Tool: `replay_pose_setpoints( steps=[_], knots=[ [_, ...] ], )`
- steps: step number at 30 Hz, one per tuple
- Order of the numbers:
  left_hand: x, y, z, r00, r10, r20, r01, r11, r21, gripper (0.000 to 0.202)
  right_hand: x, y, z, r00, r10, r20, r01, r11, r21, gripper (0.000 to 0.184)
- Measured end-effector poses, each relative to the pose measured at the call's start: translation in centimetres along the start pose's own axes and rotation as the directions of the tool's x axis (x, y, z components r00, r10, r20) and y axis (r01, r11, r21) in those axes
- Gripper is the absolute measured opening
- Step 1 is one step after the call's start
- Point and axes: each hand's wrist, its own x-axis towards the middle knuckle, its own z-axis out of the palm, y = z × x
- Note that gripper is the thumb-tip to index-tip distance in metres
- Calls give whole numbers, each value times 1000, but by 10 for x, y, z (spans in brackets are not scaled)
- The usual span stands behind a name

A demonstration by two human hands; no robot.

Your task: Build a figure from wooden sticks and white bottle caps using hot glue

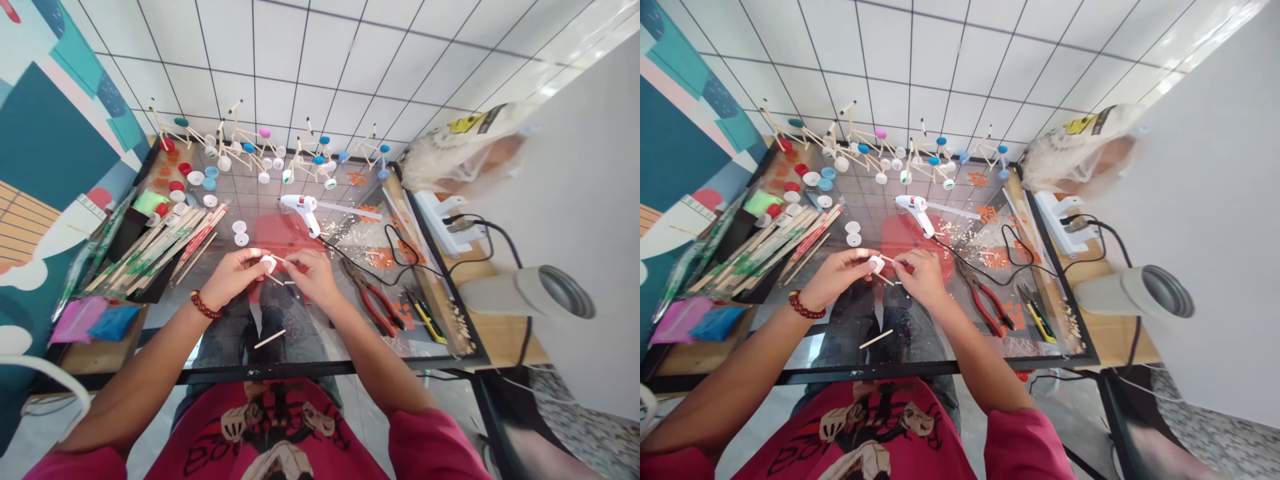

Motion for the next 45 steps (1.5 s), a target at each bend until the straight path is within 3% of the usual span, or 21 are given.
replay_pose_setpoints(
  steps=[5,9,12,18,25,36,39,42,45],
  knots=[
    [-1,4,-1,997,-83,11,83,959,-271,42,0,-2,-4,1000,-10,-15,10,1000,20,10],
    [0,2,-3,994,-99,-48,76,931,-358,43,0,-1,-11,998,-22,-55,26,996,84,31],
    [0,1,-3,993,-97,-60,69,929,-363,44,0,2,-11,997,-34,-74,42,993,112,30],
    [0,-3,-2,993,-116,26,118,925,-362,55,0,6,-3,996,-26,-82,35,992,121,25],
    [-1,-6,-2,994,-77,82,98,951,-294,48,-1,3,0,990,101,-95,-76,968,241,17],
    [1,-9,-1,995,-40,89,65,954,-294,41,-2,9,8,983,158,-92,-119,933,339,16],
    [1,-10,-2,995,-34,93,60,952,-299,40,-2,10,9,985,139,-103,-94,929,359,18],
    [0,-9,-2,994,-48,94,75,949,-306,42,-2,12,7,988,81,-130,-27,927,375,32],
    [0,-8,-2,993,-74,87,98,945,-313,46,-2,13,5,988,14,-152,37,943,329,26]
  ],
)
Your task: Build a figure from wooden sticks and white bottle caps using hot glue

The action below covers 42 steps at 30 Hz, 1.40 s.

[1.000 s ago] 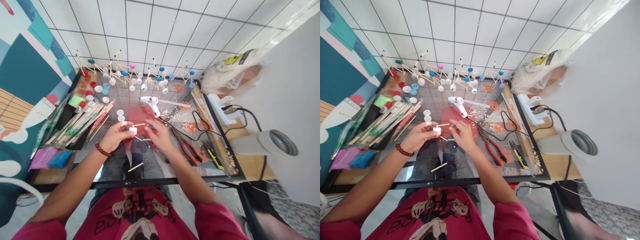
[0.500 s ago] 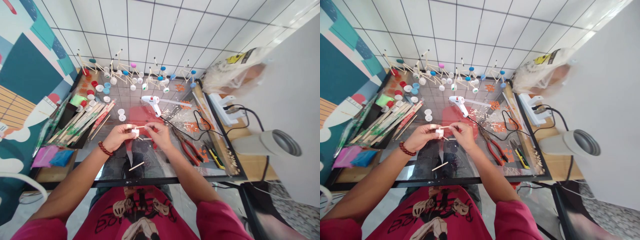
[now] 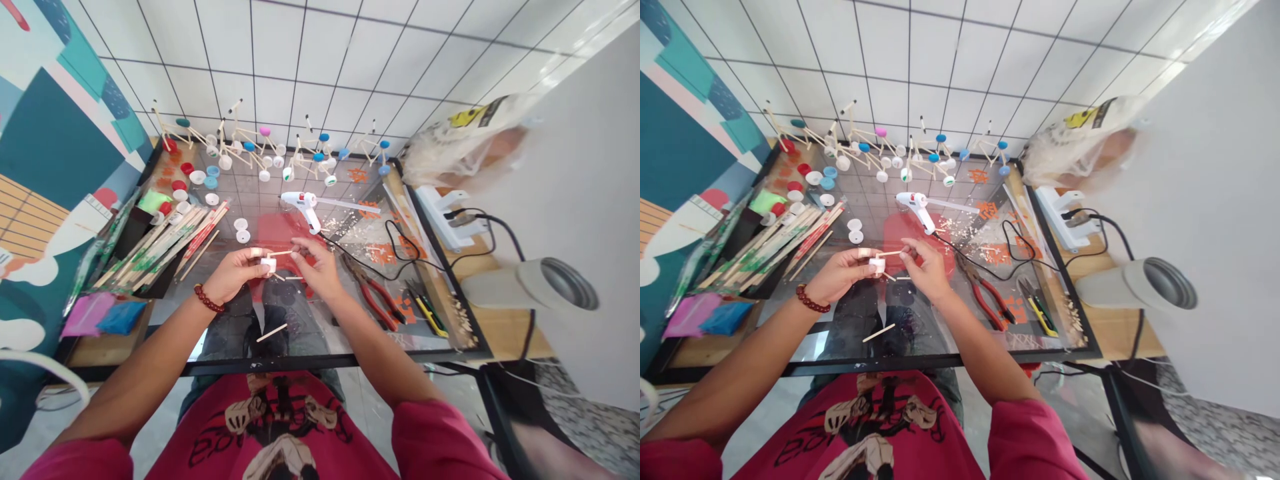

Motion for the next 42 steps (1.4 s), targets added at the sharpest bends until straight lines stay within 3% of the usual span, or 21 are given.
replay_pose_setpoints(
  steps=[8,22,31,37,42],
  knots=[
    [1,-2,1,997,-10,-76,5,998,-64,54,0,-1,-4,997,-68,32,72,985,-155,13],
    [1,-3,-2,999,3,-40,-2,1000,13,48,-2,2,-3,997,-43,59,53,982,-180,13],
    [2,-4,-2,999,9,-40,-10,1000,-27,47,-2,-2,-3,998,-39,46,47,982,-184,9],
    [-1,-2,-2,1000,-6,-14,6,1000,3,46,-3,-3,-1,999,-47,14,49,990,-130,30],
    [0,-5,-3,999,12,-30,-12,1000,0,47,-3,-4,-3,996,-73,47,81,975,-208,21]
  ],
)
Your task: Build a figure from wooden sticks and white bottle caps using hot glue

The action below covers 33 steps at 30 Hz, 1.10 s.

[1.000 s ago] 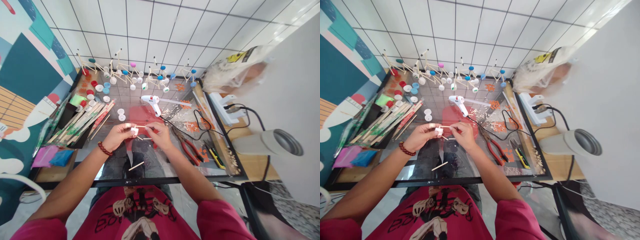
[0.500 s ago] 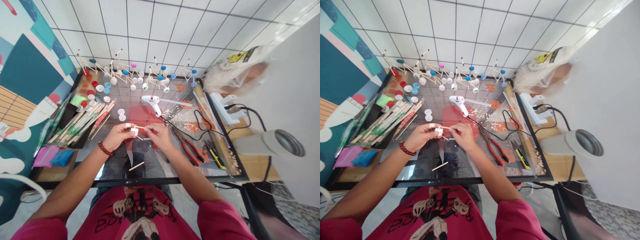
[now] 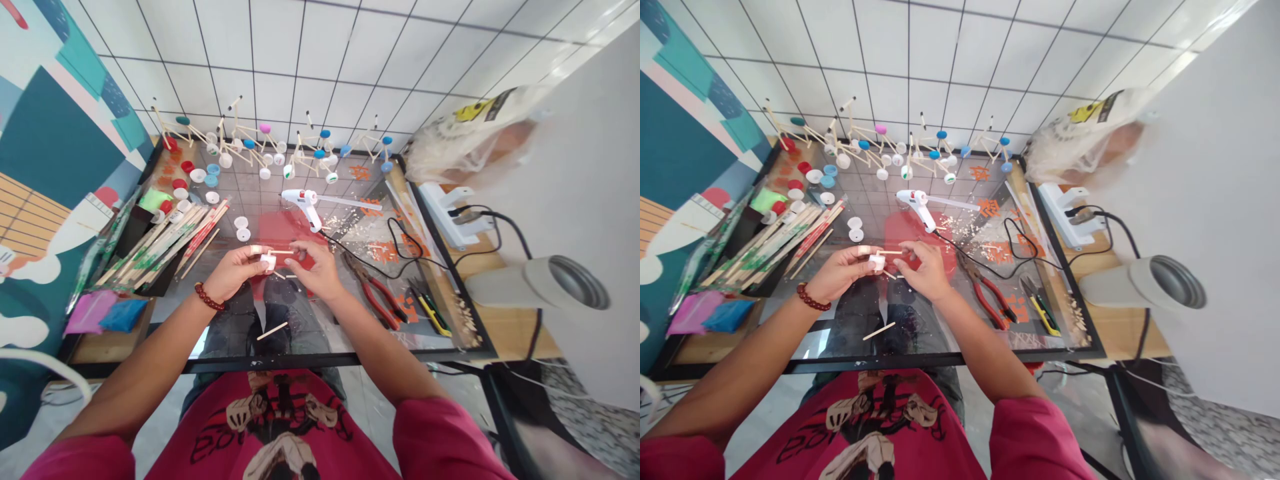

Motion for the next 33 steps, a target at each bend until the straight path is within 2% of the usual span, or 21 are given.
replay_pose_setpoints(
  steps=[3,5,7,9,11,14,16,21,24,27,30,33],
  knots=[
    [1,-3,0,996,87,9,-87,993,74,52,1,-1,-2,1000,-11,7,11,1000,-13,10],
    [0,-3,1,975,221,12,-219,957,190,58,1,-2,-3,1000,-8,0,8,1000,20,11],
    [-3,-2,3,913,407,16,-381,842,382,54,1,-2,-4,1000,-9,-11,10,997,81,14],
    [-6,-1,4,822,566,61,-495,659,566,38,0,-2,-5,1000,-13,-12,14,989,147,16],
    [-9,-1,4,752,646,133,-557,515,651,23,0,-3,-6,1000,-6,-4,6,982,186,17],
    [-10,-3,3,696,690,198,-610,422,671,17,0,-4,-6,1000,8,19,-12,980,199,18],
    [-10,-5,2,689,695,204,-609,403,684,17,0,-4,-6,1000,1,25,-6,977,212,17],
    [-11,-5,1,718,663,210,-583,409,702,16,0,-2,-5,1000,-7,27,0,974,225,15],
    [-12,-4,2,763,618,191,-556,476,681,19,0,-1,-5,999,7,40,-16,978,209,19],
    [-13,-4,7,842,525,121,-486,644,591,34,0,-1,-5,1000,31,4,-31,979,202,23],
    [-12,-3,12,939,341,38,-329,866,376,43,0,-2,-5,1000,20,-20,-15,978,208,25],
    [-10,-3,14,981,192,36,-195,964,178,42,1,-4,-5,1000,-8,6,7,982,191,18]
  ],
)
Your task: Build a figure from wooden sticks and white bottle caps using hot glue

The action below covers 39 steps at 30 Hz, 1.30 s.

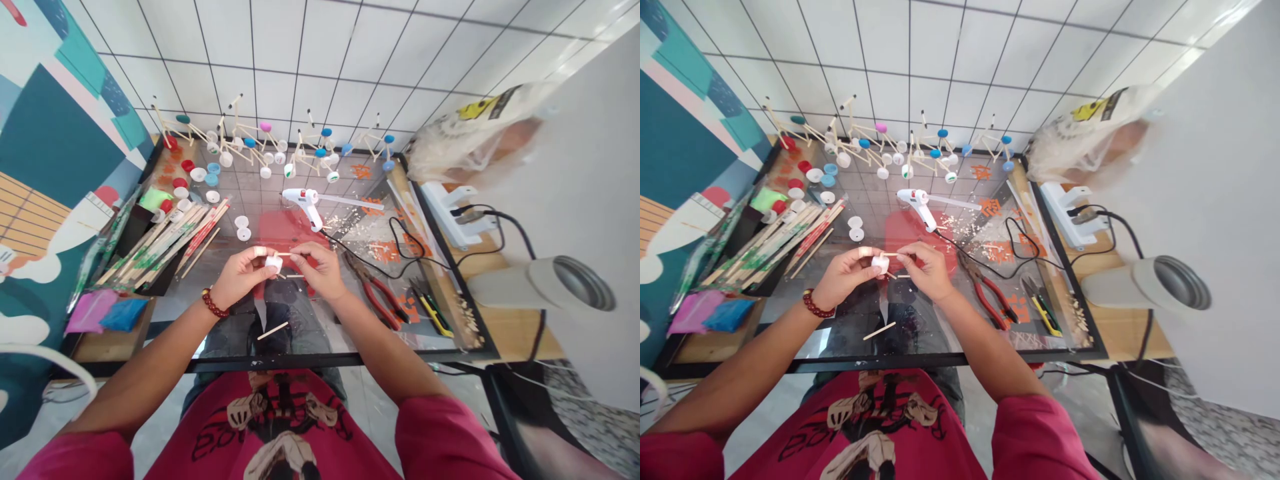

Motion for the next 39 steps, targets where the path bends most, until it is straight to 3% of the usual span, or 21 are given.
replay_pose_setpoints(
  steps=[8,15,17,20,26,30,33,39],
  knots=[
    [2,0,0,997,-78,11,78,982,-174,38,-2,-1,0,999,34,-19,-35,999,-22,18],
    [8,5,-4,988,-110,-106,75,955,-286,45,-1,9,1,991,76,-109,-74,997,22,22],
    [10,4,-9,982,-58,-178,27,985,-172,51,-1,11,1,996,47,-78,-51,997,-51,20],
    [11,4,-19,971,62,-230,-28,989,147,51,-2,12,3,1000,0,3,1,975,-223,22],
    [10,3,-32,947,242,-210,-45,749,661,40,-5,12,9,985,40,167,52,857,-512,30],
    [10,9,-34,964,261,-46,-135,633,762,40,-3,5,9,968,110,226,35,830,-556,33],
    [9,16,-38,977,200,73,-178,580,795,61,1,-1,7,952,181,246,-7,817,-576,44],
    [9,15,-46,983,131,127,-178,549,817,71,8,-4,4,909,210,359,18,842,-538,72]
  ],
)
